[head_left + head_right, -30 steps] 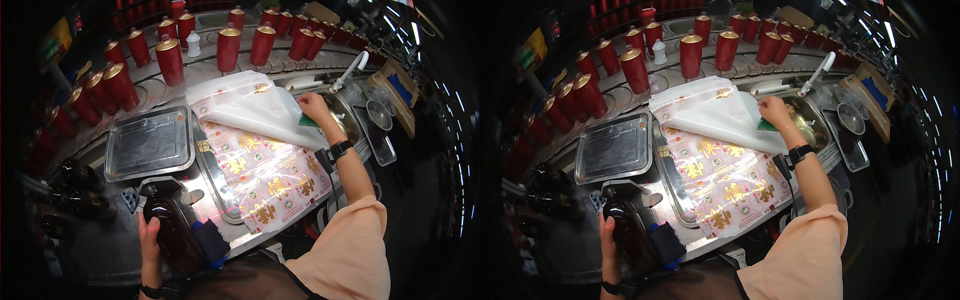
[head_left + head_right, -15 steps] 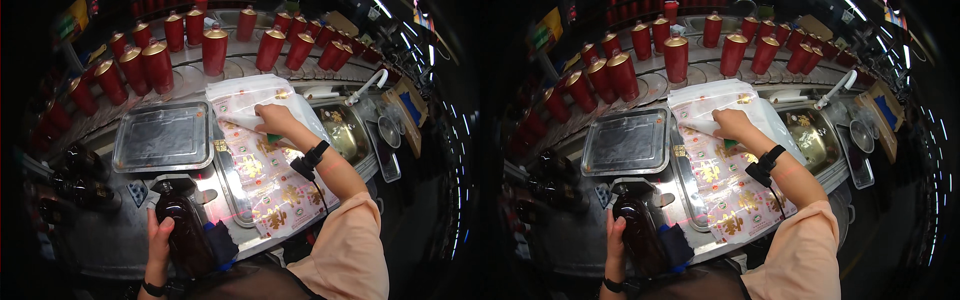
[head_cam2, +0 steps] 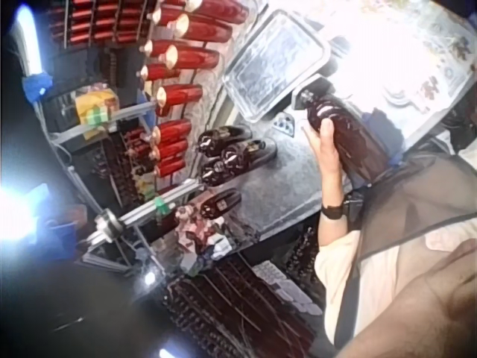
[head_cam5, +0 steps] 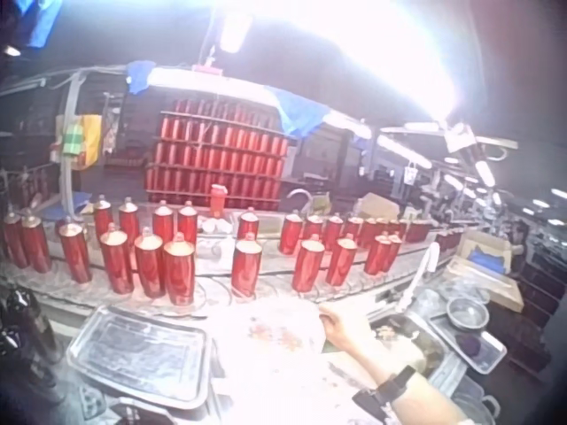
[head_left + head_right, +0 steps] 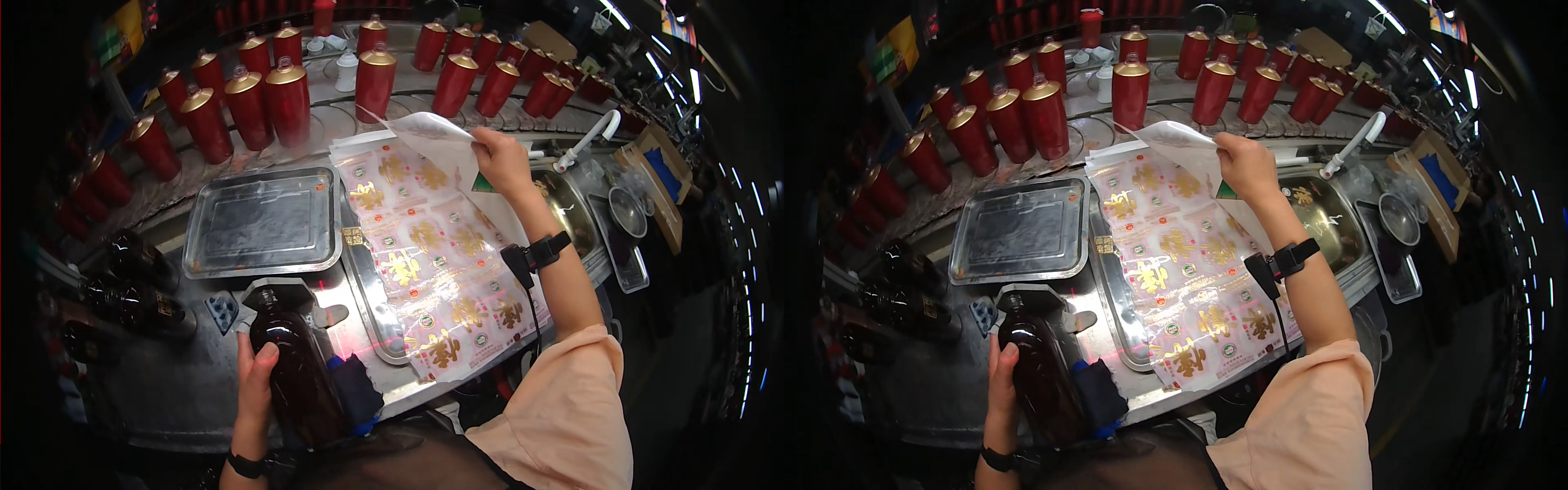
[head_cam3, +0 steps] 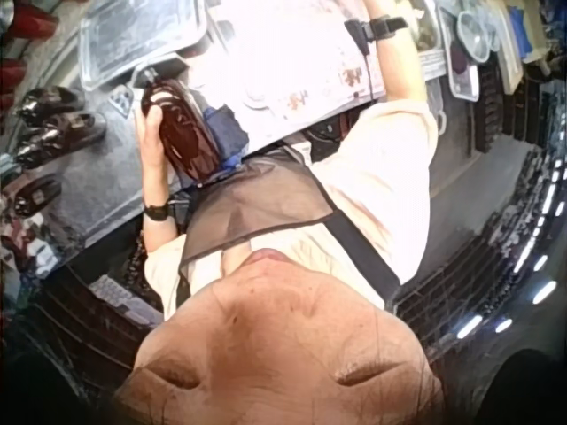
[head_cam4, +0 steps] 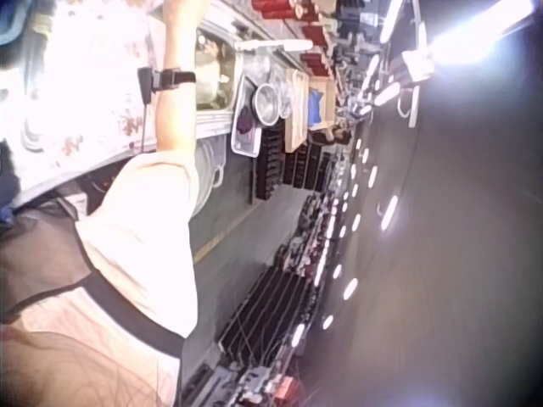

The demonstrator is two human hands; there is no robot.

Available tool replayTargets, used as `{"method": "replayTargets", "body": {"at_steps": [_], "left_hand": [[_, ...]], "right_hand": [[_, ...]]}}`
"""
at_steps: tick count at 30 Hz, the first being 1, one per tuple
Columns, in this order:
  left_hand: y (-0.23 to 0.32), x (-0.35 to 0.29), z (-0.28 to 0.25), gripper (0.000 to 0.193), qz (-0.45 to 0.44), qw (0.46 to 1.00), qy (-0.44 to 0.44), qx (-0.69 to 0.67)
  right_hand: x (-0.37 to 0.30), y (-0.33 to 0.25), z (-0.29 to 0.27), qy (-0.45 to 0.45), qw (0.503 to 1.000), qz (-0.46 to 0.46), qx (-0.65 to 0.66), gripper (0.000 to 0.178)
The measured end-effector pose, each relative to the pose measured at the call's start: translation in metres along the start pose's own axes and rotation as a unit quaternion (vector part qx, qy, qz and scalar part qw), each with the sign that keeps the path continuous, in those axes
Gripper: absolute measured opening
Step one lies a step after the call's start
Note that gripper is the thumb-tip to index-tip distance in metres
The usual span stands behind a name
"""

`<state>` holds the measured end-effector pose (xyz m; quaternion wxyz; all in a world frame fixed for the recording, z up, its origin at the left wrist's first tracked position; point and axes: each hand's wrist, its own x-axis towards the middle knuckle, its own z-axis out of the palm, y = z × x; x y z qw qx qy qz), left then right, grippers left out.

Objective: Manually applying decorative seals and labels onto ceramic or glass liquor bottles in a production facility.

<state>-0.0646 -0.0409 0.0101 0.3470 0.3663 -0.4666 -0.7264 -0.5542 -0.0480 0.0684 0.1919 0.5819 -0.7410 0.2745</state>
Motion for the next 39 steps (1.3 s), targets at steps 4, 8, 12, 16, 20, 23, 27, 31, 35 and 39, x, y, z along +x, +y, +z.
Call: {"method": "replayTargets", "body": {"at_steps": [4,8,12,16,20,23,27,31,35,39], "left_hand": [[0.01,-0.002,0.007,0.069,-0.035,0.999,-0.035,0.004],[0.012,-0.001,-0.01,0.066,0.105,0.979,0.053,0.166],[0.05,0.006,-0.015,0.055,0.248,0.931,0.115,0.241],[0.102,0.016,0.035,0.05,0.249,0.944,0.015,0.218],[0.114,0.025,0.095,0.05,0.265,0.924,-0.085,0.261],[0.124,0.021,0.147,0.052,0.381,0.813,-0.149,0.414],[0.113,0.024,0.201,0.049,0.36,0.808,-0.222,0.41],[0.094,0.03,0.237,0.04,0.347,0.821,-0.266,0.367],[0.084,0.034,0.262,0.034,0.305,0.81,-0.31,0.394],[0.062,0.041,0.294,0.058,0.199,0.864,-0.306,0.347]], "right_hand": [[0.004,0.033,-0.038,0.026,0.997,0.065,0.04,0.016],[0.009,0.068,-0.09,0.048,0.986,0.072,0.145,0.019],[0.008,0.083,-0.152,0.059,0.97,0.04,0.232,0.018],[-0.006,0.092,-0.209,0.076,0.965,0.039,0.247,0.018],[-0.028,0.085,-0.25,0.069,0.959,0.029,0.274,0.015],[-0.043,0.079,-0.264,0.07,0.958,0.003,0.277,0.02],[-0.063,0.071,-0.279,0.057,0.967,-0.028,0.246,0.025],[-0.08,0.064,-0.294,0.104,0.965,0.001,0.239,0.025],[-0.091,0.071,-0.309,0.184,0.905,0.104,0.37,0.013],[-0.096,0.087,-0.304,0.223,0.815,0.201,0.495,0.006]]}}
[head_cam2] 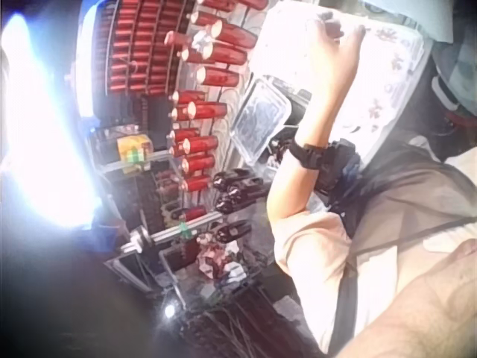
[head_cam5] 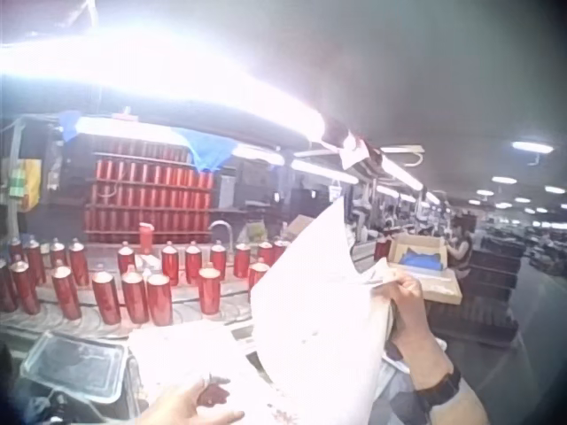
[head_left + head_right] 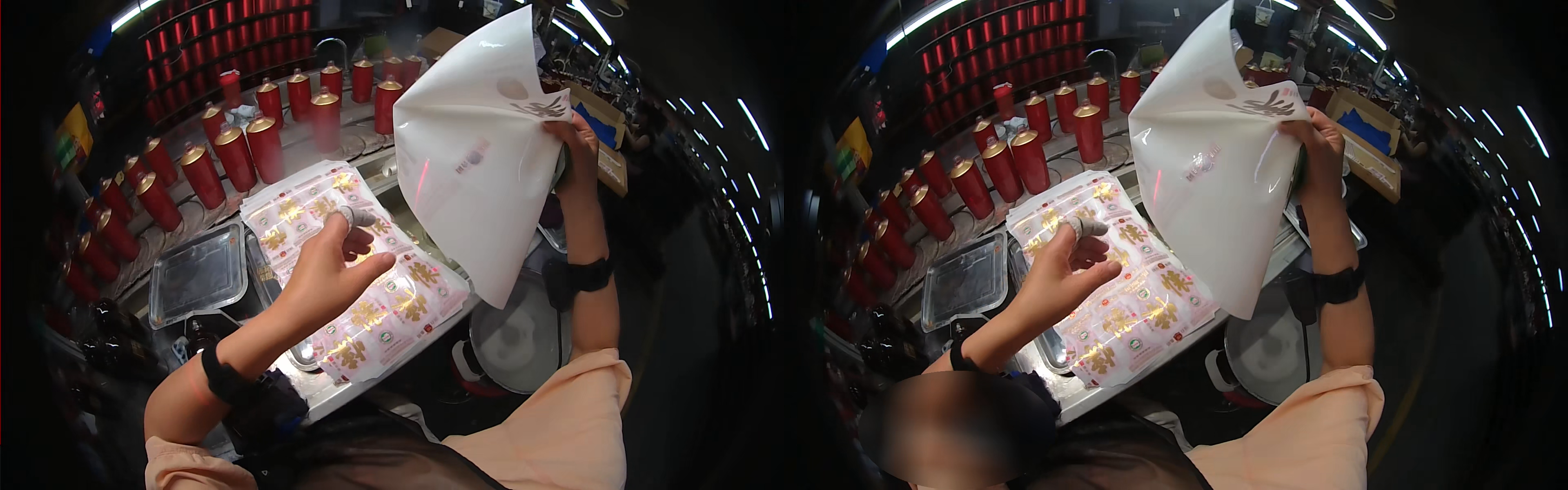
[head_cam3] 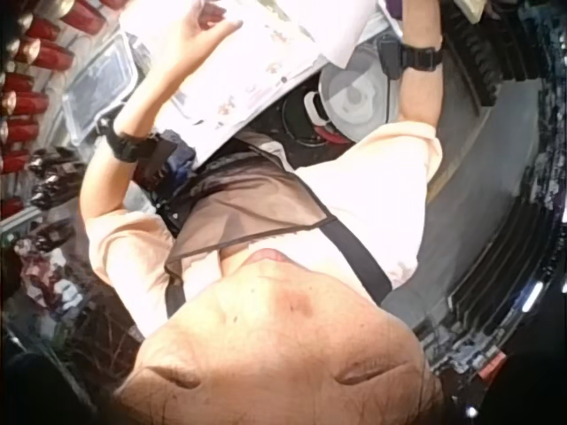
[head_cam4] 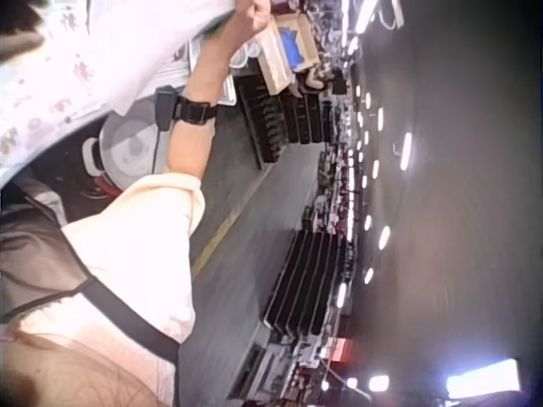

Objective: Manually applying decorative seals and labels onto ceramic or glass liquor bottles in a production facility.

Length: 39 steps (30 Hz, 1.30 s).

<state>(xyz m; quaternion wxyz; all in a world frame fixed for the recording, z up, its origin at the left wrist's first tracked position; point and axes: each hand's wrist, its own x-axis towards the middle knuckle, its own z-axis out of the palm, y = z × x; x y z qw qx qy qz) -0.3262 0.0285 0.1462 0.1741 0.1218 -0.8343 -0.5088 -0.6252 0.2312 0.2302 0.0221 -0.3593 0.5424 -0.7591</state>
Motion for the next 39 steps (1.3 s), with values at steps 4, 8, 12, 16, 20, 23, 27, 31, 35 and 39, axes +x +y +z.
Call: {"method": "replayTargets", "body": {"at_steps": [4,8,12,16,20,23,27,31,35,39], "left_hand": [[-0.003,0.03,0.031,0.094,-0.083,0.993,0.073,-0.047],[0.005,0.041,0.041,0.11,-0.181,0.964,0.011,-0.196],[0.005,0.046,0.06,0.094,-0.167,0.917,0.115,-0.344],[-0.012,0.048,0.066,0.067,-0.156,0.908,0.12,-0.37],[-0.027,0.036,0.066,0.056,-0.181,0.917,0.083,-0.345],[-0.04,0.028,0.062,0.046,-0.19,0.909,0.047,-0.368],[-0.049,0.018,0.056,0.039,-0.218,0.916,0.042,-0.335],[-0.049,0.011,0.039,0.042,-0.247,0.917,0.015,-0.313],[-0.05,-0.004,0.015,0.036,-0.26,0.913,0.008,-0.316],[-0.029,-0.024,-0.006,0.04,-0.263,0.918,0.022,-0.297]], "right_hand": [[-0.016,0.008,0.011,0.011,0.997,0.041,0.069,0.01],[-0.038,0.022,0.038,0.009,0.994,0.075,0.082,0.007],[-0.058,0.013,0.063,-0.003,0.993,0.092,0.075,0.005],[-0.063,0.011,0.066,-0.013,0.996,0.077,0.044,0.005],[-0.057,0.014,0.042,-0.005,0.998,0.066,0.018,0.005],[-0.054,0.013,0.031,0.02,0.998,0.06,0.027,0.008],[-0.048,0.006,0.012,0.046,0.998,0.041,0.033,0.01],[-0.052,-0.014,-0.012,0.07,0.997,0.018,-0.008,0.012],[-0.052,-0.022,-0.059,0.113,0.993,-0.02,-0.019,0.013],[-0.076,-0.044,-0.112,0.166,0.984,-0.05,-0.031,0.012]]}}
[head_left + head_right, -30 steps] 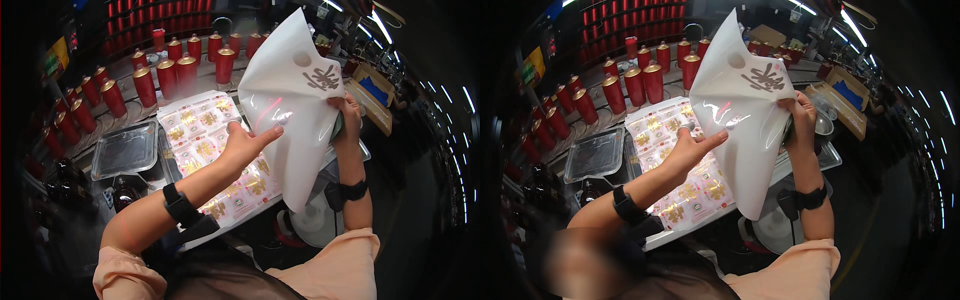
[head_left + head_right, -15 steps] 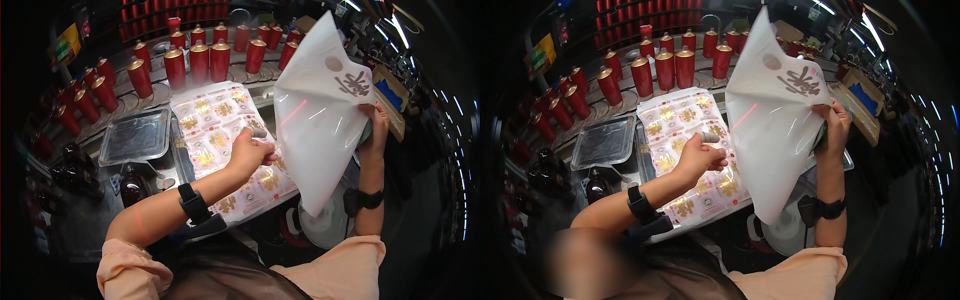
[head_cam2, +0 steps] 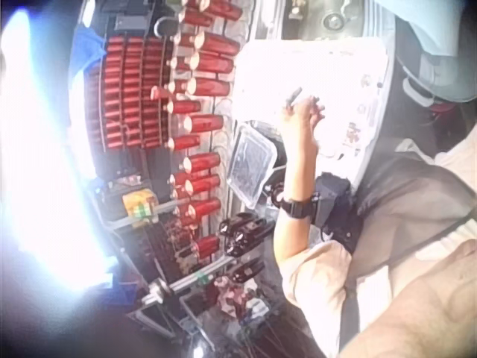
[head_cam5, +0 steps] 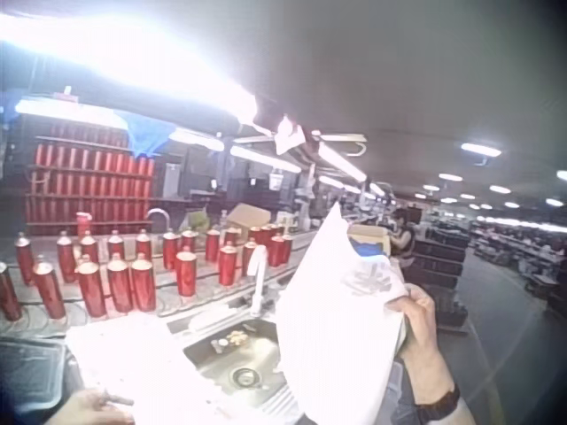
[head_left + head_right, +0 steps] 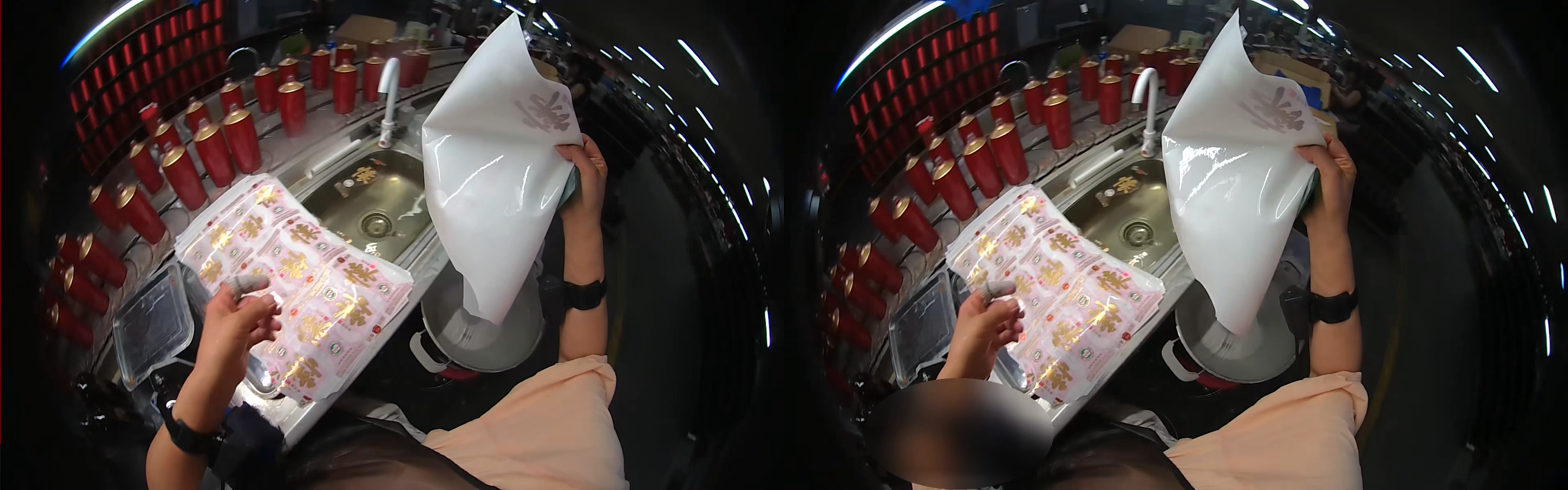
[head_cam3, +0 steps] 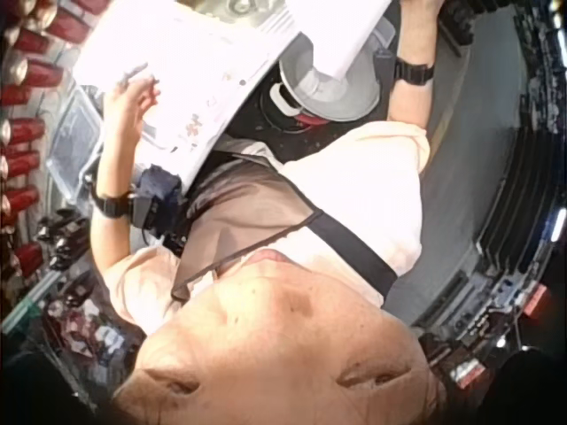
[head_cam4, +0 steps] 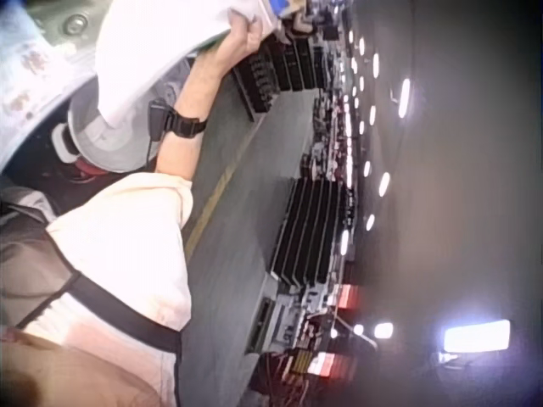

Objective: Manually applying decorative seals and labels onto ceramic or glass liquor bottles in a production facility.

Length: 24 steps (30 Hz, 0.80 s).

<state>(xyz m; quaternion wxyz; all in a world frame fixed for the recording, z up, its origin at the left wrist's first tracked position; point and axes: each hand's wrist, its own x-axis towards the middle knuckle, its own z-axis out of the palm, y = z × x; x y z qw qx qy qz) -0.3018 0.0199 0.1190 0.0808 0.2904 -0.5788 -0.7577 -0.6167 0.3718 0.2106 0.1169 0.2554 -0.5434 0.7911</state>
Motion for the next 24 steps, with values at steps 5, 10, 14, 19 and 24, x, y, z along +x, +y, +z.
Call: {"method": "replayTargets", "body": {"at_steps": [5,10,14,19,24], "left_hand": [[0.01,-0.017,-0.018,0.039,-0.005,1.0,0.02,-0.01],[0.016,-0.023,-0.032,0.037,-0.012,0.999,0.041,-0.012],[0.014,-0.026,-0.038,0.036,-0.026,0.997,0.058,-0.035],[0.007,-0.036,-0.051,0.039,-0.026,0.994,0.092,-0.055],[0.003,-0.045,-0.065,0.037,-0.043,0.992,0.079,-0.087]], "right_hand": [[0.004,-0.022,-0.084,0.13,0.988,-0.068,-0.041,0.013],[0.02,-0.032,-0.179,0.349,0.903,-0.216,-0.127,0.021],[0.033,-0.025,-0.276,0.49,0.825,-0.208,-0.188,0.042],[0.031,0.011,-0.359,0.592,0.753,-0.19,-0.216,0.042],[0.035,0.002,-0.399,0.626,0.737,-0.16,-0.198,0.038]]}}
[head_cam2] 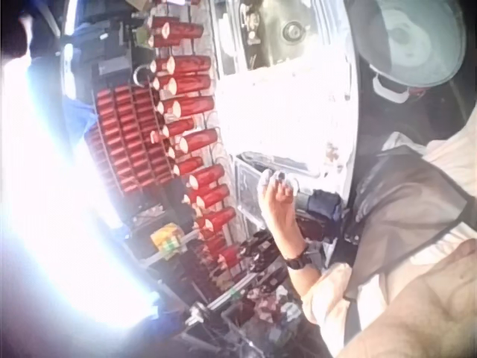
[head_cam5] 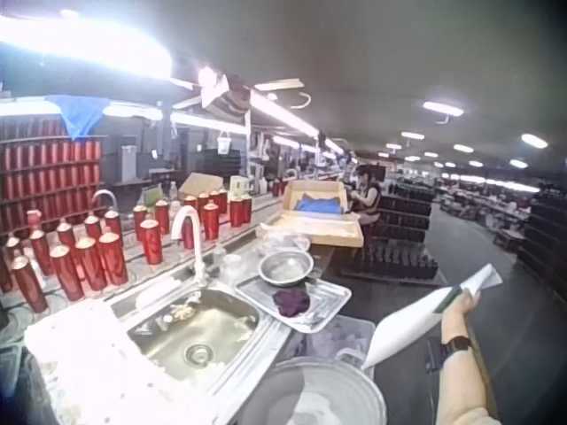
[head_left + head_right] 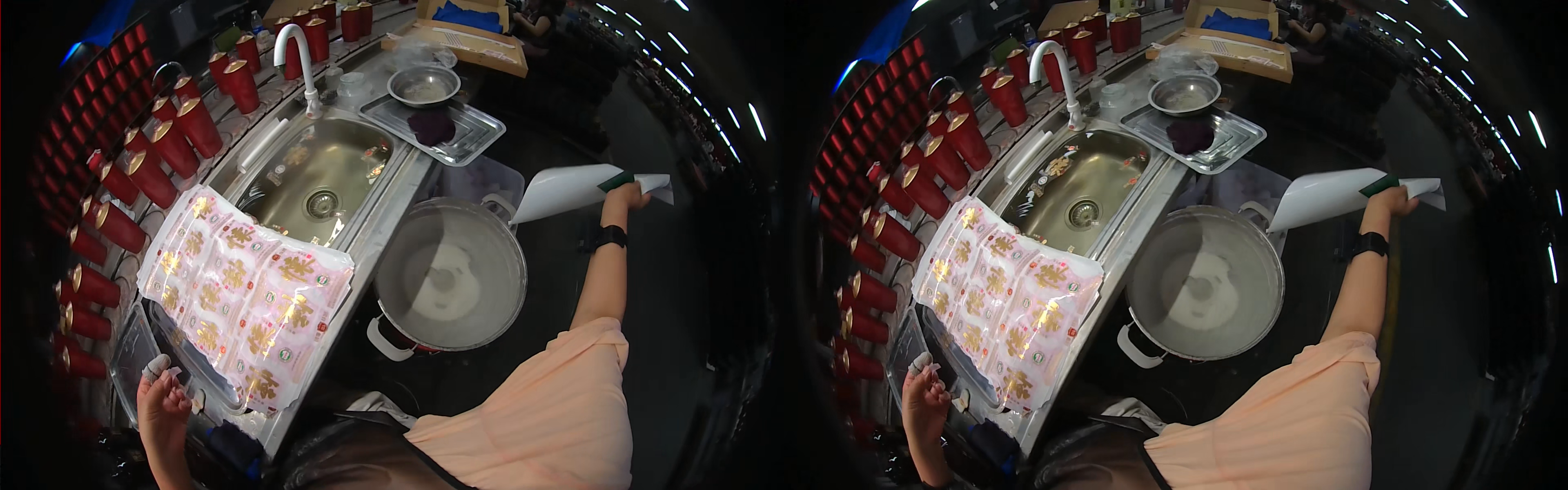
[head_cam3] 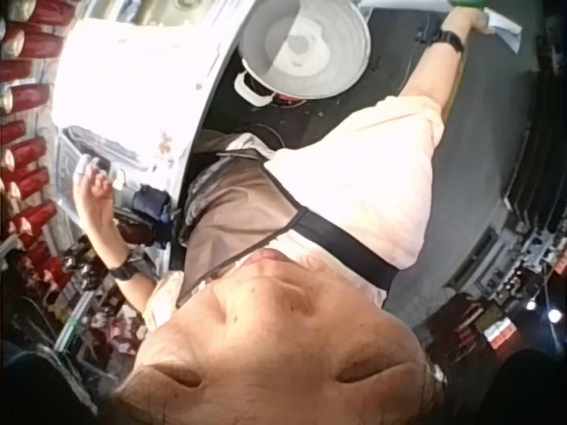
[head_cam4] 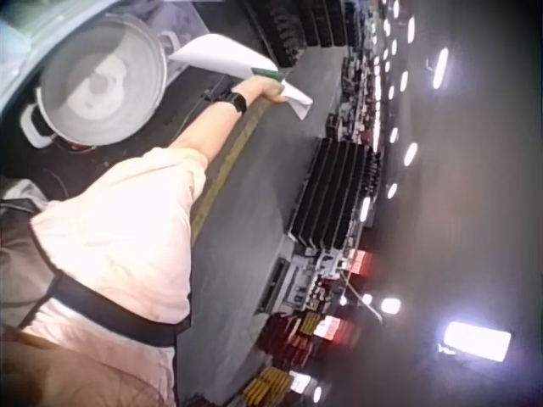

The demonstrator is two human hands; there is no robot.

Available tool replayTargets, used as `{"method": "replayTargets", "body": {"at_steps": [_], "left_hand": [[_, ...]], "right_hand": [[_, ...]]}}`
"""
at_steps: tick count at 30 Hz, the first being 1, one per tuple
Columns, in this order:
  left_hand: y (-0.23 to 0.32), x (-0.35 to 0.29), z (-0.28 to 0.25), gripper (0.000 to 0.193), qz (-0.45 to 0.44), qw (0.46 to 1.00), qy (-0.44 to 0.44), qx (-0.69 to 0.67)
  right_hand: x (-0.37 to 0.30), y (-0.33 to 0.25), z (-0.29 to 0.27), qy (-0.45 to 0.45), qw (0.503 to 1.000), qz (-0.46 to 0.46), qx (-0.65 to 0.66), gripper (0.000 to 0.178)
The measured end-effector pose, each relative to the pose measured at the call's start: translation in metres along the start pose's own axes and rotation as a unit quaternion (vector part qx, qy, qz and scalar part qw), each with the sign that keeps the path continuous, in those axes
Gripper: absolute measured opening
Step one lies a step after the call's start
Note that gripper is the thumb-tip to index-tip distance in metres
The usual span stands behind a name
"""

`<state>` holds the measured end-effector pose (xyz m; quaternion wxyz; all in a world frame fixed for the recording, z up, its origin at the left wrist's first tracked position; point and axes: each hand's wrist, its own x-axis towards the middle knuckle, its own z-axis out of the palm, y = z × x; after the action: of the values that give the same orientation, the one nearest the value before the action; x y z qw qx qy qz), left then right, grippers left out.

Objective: Manually applying decorative seals and labels onto ceramic or glass liquor bottles in a production facility.

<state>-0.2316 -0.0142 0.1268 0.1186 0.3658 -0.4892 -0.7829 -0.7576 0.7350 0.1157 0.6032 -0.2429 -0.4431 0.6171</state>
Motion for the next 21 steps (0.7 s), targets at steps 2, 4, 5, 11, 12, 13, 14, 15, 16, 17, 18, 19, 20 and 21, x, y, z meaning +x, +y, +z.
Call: {"method": "replayTargets", "body": {"at_steps": [2,4,5,11,12,13,14,15,16,17,18,19,20,21], "left_hand": [[0.001,0.001,0.0,0.036,-0.002,1.0,-0.003,-0.011],[0.003,0.0,0.006,0.035,-0.002,1.0,0.01,-0.027],[0.003,0.0,0.011,0.035,-0.005,1.0,0.01,-0.021],[0.006,0.0,0.035,0.037,-0.03,0.999,-0.008,-0.021],[0.005,0.0,0.036,0.037,-0.031,0.999,-0.011,-0.018],[0.004,-0.003,0.037,0.037,-0.032,0.999,-0.006,-0.02],[0.002,0.0,0.038,0.037,-0.039,0.999,-0.008,-0.026],[-0.001,0.004,0.041,0.037,-0.049,0.998,-0.014,-0.036],[-0.002,0.003,0.043,0.037,-0.046,0.998,-0.009,-0.033],[-0.003,0.001,0.044,0.037,-0.054,0.998,-0.009,-0.041],[-0.003,-0.001,0.046,0.037,-0.061,0.997,-0.006,-0.05],[-0.003,-0.002,0.047,0.037,-0.062,0.997,-0.004,-0.052],[-0.001,-0.006,0.051,0.037,-0.06,0.997,0.002,-0.051],[-0.001,-0.009,0.058,0.036,-0.056,0.997,0.04,-0.04]], "right_hand": [[0.01,0.001,0.009,-0.005,0.999,-0.035,-0.022,0.038],[0.008,-0.001,0.014,-0.029,0.998,-0.057,0.014,0.037],[0.009,0.001,0.014,-0.027,0.997,-0.073,0.01,0.036],[0.018,0.073,-0.007,-0.058,0.989,-0.067,-0.123,0.032],[0.011,0.089,-0.014,-0.051,0.991,-0.026,-0.121,0.035],[-0.006,0.106,-0.021,-0.057,0.983,0.028,-0.171,0.038],[-0.004,0.125,-0.031,-0.044,0.984,0.075,-0.154,0.039],[0.003,0.143,-0.041,-0.055,0.98,0.112,-0.152,0.041],[-0.01,0.159,-0.048,-0.062,0.977,0.138,-0.15,0.041],[-0.017,0.173,-0.053,-0.06,0.976,0.151,-0.144,0.041],[-0.026,0.184,-0.055,-0.058,0.974,0.167,-0.139,0.041],[-0.031,0.193,-0.052,-0.061,0.973,0.171,-0.14,0.041],[-0.039,0.201,-0.05,-0.085,0.969,0.18,-0.143,0.042],[-0.045,0.208,-0.047,-0.109,0.965,0.189,-0.146,0.042]]}}
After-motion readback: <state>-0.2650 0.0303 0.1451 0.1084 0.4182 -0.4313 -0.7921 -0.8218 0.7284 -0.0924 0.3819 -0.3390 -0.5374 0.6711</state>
